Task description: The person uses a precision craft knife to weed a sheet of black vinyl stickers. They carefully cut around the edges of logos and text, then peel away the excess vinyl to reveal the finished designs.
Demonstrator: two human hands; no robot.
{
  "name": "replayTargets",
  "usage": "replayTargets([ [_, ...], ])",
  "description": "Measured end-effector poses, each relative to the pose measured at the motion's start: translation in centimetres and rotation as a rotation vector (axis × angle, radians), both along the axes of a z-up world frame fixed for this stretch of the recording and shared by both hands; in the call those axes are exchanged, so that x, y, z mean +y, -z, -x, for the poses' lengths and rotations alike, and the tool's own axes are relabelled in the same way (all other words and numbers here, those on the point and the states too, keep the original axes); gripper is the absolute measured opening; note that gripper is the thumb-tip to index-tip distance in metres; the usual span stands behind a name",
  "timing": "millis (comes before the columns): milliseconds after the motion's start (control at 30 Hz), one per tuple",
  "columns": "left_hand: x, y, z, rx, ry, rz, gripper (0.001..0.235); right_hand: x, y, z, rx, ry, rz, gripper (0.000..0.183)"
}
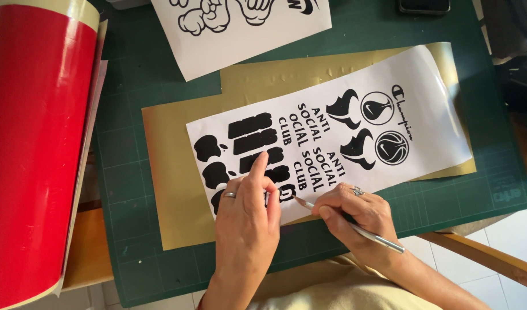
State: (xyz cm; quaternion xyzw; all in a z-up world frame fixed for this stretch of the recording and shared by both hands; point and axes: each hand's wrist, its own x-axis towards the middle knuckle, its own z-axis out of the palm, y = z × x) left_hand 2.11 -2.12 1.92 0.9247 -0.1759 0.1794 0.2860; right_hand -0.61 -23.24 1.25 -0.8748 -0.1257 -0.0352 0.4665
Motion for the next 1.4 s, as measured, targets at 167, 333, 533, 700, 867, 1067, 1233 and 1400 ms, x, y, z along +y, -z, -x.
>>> replayTargets([
  [167, -0.3, 0.2, -0.2, -0.059, -0.03, -0.054, 0.047, 0.1, -0.1, -0.1, -0.014, -0.009, -0.016, 0.017],
  [333, -0.7, 0.3, 0.0, -0.056, -0.078, -0.149, 0.046, 0.1, -0.1, -0.2, -0.018, -0.018, -0.025, 0.017],
  [533, -1.0, 0.0, 0.1, -0.06, -0.077, -0.124, 0.047, 0.1, -0.2, -0.3, -0.032, -0.036, -0.037, 0.014],
  [700, -0.8, 0.2, 0.2, -0.04, -0.058, -0.092, 0.048, 0.2, -0.3, -0.2, -0.021, -0.033, -0.035, 0.014],
  [867, -0.5, -0.3, 0.2, -0.063, -0.046, -0.03, 0.044, 0.3, -0.5, -0.3, -0.018, -0.034, -0.045, 0.015],
  [1067, 0.7, -0.8, 1.6, 0.149, -0.005, 0.17, 0.044, -0.3, -0.3, 0.0, 0.012, -0.006, -0.056, 0.018],
  [1233, 1.7, -2.5, 2.2, 0.559, 0.043, 0.685, 0.042, -0.8, -0.3, -0.1, -0.017, -0.084, -0.494, 0.038],
  [1400, 1.3, -2.7, 2.3, 0.763, 0.004, 0.767, 0.048, -1.1, -1.5, 1.0, -0.083, 0.016, -0.505, 0.045],
])
